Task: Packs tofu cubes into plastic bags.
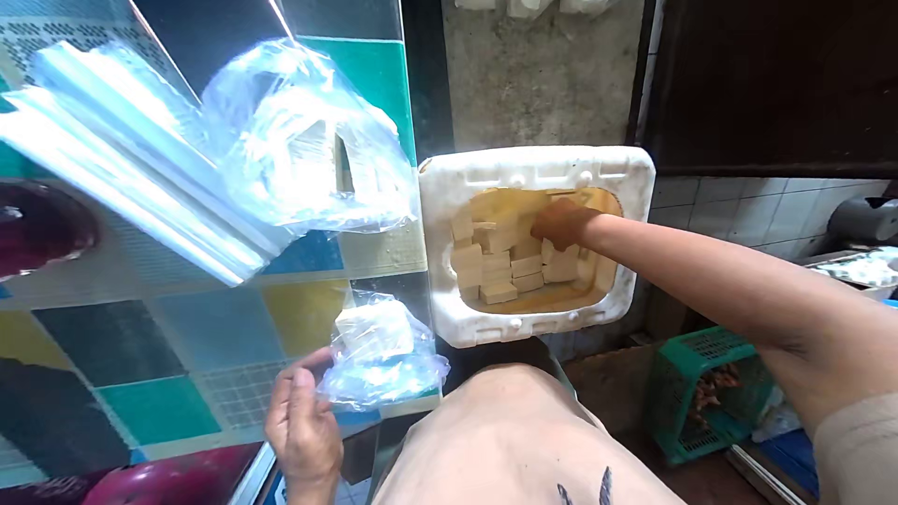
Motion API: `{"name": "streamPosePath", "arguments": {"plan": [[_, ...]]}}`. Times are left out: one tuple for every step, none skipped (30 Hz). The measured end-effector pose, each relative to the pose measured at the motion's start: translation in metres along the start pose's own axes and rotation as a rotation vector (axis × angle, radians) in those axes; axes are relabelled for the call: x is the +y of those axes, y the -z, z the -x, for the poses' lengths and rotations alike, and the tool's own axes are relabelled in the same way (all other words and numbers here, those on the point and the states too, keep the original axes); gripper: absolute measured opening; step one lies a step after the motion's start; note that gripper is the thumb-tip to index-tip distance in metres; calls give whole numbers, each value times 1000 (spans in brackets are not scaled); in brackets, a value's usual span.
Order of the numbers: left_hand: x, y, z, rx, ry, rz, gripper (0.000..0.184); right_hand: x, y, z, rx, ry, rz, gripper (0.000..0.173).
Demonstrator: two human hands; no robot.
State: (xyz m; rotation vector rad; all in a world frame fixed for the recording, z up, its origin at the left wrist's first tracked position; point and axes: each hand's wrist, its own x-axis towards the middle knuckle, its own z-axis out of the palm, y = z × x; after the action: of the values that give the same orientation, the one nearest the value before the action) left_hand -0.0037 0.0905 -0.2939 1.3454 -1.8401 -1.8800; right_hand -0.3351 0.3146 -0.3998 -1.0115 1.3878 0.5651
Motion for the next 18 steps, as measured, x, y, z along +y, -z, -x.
{"name": "streamPosePath", "arguments": {"plan": [[1,0,-1,-1,-1,2,34,1,1,1,5,-9,-10,26],[1,-1,-2,-3,-2,6,34,0,2,2,11,-16,-12,26],[2,-2,-2,-8,-1,10,34,-1,3,3,8,-20,-4,26],[2,-2,-2,-12,-1,11,33,-4,4,4,-2,-24,14,25],[3,-2,-1,-14,0,10,33,-7,3,4,-11,-24,31,23],[3,-2,-1,-15,2,7,33,-9,3,4,-13,-26,42,23],[3,-1,0,-17,5,2,33,-9,4,5,-3,-28,40,22],[3,0,0,-19,8,-5,34,-7,7,5,15,-32,22,24],[2,2,0,-23,11,-9,34,-5,10,5,35,-37,0,26],[1,4,0,-23,12,-13,34,-3,14,5,53,-42,-26,28],[1,5,-1,-21,10,-15,34,-1,17,3,65,-52,-56,30],[1,6,-1,-20,9,-16,35,2,19,-1,71,-63,-85,33],[1,7,-2,-18,9,-17,35,5,20,-6,80,-68,-121,34],[1,7,-2,-18,13,-18,35,7,21,-10,88,-71,-155,36],[1,8,-2,-19,17,-19,35,8,22,-13,85,-74,-181,38],[0,9,-1,-22,20,-19,35,8,25,-14,70,-76,-194,42],[0,10,-1,-24,23,-13,35,8,28,-14,47,-73,-196,45],[-1,10,0,-25,27,-8,35,8,29,-15,29,-70,-195,47]]}}
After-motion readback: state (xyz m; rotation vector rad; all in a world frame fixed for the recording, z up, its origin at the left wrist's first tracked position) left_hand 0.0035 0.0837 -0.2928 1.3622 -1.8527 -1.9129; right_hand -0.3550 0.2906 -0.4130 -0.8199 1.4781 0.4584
